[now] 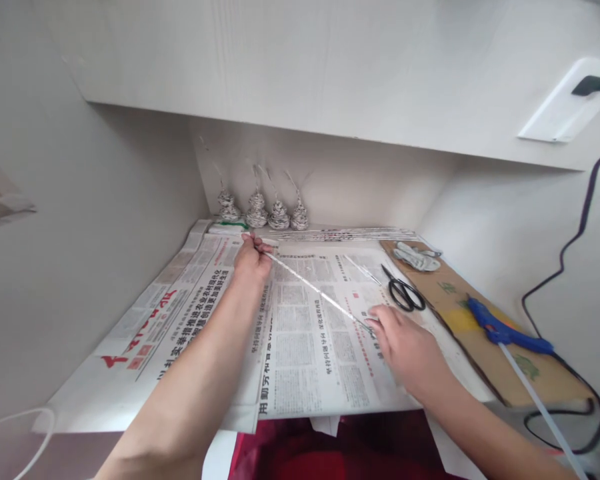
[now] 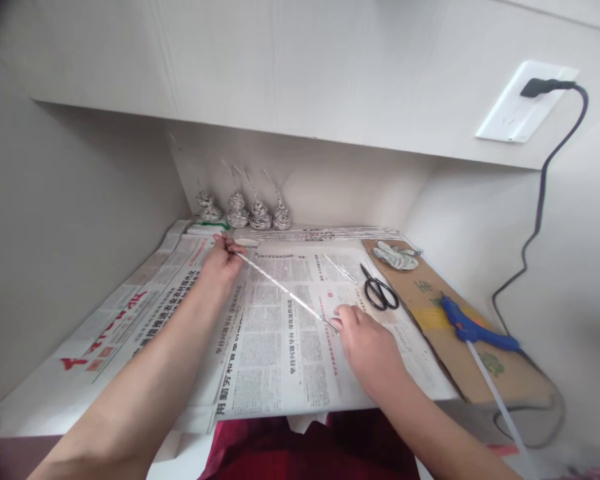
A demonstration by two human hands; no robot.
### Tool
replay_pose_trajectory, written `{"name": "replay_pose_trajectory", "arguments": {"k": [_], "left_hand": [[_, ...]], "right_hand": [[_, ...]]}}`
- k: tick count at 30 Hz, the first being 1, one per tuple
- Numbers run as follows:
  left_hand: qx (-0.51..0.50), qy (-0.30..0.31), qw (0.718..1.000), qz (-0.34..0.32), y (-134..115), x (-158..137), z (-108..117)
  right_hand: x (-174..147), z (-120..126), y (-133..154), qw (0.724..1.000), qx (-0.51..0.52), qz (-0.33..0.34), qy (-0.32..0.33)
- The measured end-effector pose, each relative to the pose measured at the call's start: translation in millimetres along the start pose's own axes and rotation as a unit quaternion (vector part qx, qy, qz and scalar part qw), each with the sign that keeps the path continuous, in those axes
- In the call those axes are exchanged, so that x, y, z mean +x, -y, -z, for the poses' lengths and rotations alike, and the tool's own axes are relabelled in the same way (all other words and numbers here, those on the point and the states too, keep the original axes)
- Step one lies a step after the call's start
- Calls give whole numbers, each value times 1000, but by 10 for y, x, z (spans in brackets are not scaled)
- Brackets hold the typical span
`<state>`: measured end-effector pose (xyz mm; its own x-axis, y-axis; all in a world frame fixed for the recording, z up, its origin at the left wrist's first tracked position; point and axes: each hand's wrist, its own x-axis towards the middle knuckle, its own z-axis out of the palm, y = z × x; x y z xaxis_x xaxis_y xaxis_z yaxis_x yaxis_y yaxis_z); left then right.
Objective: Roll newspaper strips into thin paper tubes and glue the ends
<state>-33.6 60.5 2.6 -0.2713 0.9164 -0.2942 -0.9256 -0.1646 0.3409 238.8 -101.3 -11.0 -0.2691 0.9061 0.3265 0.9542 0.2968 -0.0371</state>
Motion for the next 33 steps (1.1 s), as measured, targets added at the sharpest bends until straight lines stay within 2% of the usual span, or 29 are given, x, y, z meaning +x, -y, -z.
{"name": "replay_pose_trajectory", "arguments": {"k": [2, 7, 10, 12, 13, 14, 17, 18, 19, 20, 21, 22, 23, 25, 26, 27, 28, 29, 30, 31, 32, 33], "left_hand": [[-2, 7, 1000, 4, -17, -12, -15], [14, 4, 1000, 11, -13, -20, -13], [20, 0, 1000, 8, -2, -14, 3], [22, 4, 1000, 11, -2, -13, 3], [22, 8, 1000, 17, -5, -15, 1], [22, 12, 999, 23, -8, -17, -3], [20, 23, 999, 43, -17, -26, -14], [21, 26, 998, 48, -17, -27, -15], [22, 28, 998, 52, -15, -28, -14], [25, 27, 998, 55, -11, -28, -12], [28, 22, 998, 54, -4, -27, -9], [29, 15, 998, 51, 5, -24, -5], [30, 7, 998, 46, 15, -22, -1], [31, -7, 999, 36, 39, -16, 7], [32, -10, 999, 34, 50, -13, 10], [33, -10, 999, 34, 58, -11, 12], [34, -8, 999, 35, 64, -9, 14], [36, -5, 999, 38, 67, -9, 15], [37, -1, 998, 41, 69, -9, 15], [38, 5, 998, 44, 68, -10, 15], [38, 10, 998, 46, 68, -12, 13], [38, 14, 998, 49, 67, -16, 10]], "right_hand": [[-82, 10, -66, 999, 30, -1, 45], [-149, -13, -19, 998, 47, 40, 26], [-120, -65, 3, 993, 98, 2, 61], [-107, -71, -2, 969, 218, -40, 105], [-108, -65, -8, 937, 308, -73, 150], [-114, -56, -16, 882, 407, -114, 208], [-171, -40, -31, 643, 641, -225, 353], [-198, -41, -29, 583, 678, -241, 377], [-224, -44, -20, 549, 696, -247, 393], [-247, -46, -6, 542, 695, -245, 404], [-261, -45, 13, 564, 679, -237, 407], [-264, -40, 35, 612, 646, -221, 398], [-255, -31, 58, 682, 598, -196, 372], [-204, -3, 101, 839, 455, -133, 266], [-169, 11, 117, 897, 375, -104, 208], [-135, 24, 130, 933, 309, -84, 162], [-106, 34, 140, 949, 273, -73, 137], [-85, 40, 146, 949, 274, -73, 138], [-75, 43, 148, 932, 312, -81, 166], [-76, 40, 146, 895, 380, -99, 211], [-86, 31, 140, 838, 461, -125, 263], [-104, 16, 128, 764, 544, -155, 312]]}}
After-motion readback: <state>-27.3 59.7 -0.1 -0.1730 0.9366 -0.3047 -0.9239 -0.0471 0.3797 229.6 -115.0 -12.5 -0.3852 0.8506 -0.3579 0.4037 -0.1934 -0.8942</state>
